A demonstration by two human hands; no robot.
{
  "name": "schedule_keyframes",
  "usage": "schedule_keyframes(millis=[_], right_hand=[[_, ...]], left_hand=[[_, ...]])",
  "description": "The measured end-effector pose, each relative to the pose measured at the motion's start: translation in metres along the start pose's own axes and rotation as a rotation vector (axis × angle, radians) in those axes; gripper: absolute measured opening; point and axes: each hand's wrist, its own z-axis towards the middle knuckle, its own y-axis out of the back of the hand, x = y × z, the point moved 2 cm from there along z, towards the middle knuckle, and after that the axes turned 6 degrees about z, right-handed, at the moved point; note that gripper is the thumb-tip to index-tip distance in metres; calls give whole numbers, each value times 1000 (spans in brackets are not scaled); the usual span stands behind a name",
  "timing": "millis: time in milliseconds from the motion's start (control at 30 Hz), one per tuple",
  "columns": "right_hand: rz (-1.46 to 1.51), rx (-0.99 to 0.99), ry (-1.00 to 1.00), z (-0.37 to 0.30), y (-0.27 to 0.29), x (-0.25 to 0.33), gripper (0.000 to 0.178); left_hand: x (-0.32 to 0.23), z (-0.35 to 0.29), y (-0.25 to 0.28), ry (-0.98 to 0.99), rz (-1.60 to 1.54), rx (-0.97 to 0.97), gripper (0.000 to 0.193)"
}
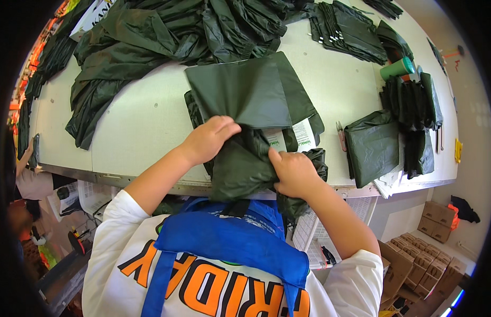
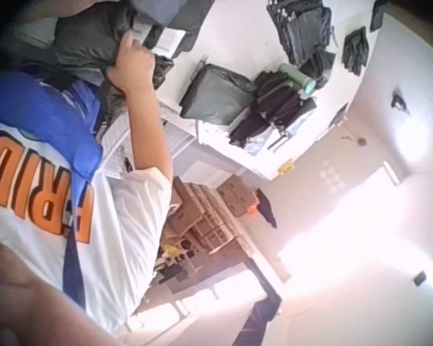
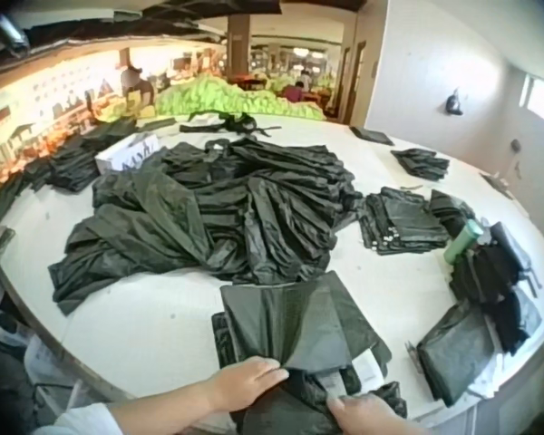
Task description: The person folds a dark green jacket on a white table. They smooth the fabric, fold the sleeves and body, and place a tag inside the collar before stacking the finished item.
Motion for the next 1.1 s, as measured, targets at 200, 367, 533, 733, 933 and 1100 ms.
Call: schedule_keyframes(millis=[200, 367, 533, 733, 933, 1100], right_hand=[[96, -226, -525, 11, 12, -12, 84], [220, -267, -652, 11, 10, -14, 88], [317, -281, -641, 28, 7, 1, 94], [1193, -511, -398, 23, 13, -14, 77], [1558, -477, -455, 22, 19, 13, 65], [1415, -770, -347, 28, 21, 7, 63]], left_hand=[[-8, -3, 18, 267, 140, -133, 29], [-39, 9, 25, 386, 154, -250, 21], [-78, 13, -1, 139, 115, -244, 18], [-34, -22, -4, 237, -206, -498, 58], [-12, -7, -10, 379, -568, -567, 70], [-38, 7, 3, 381, -239, -493, 65]])
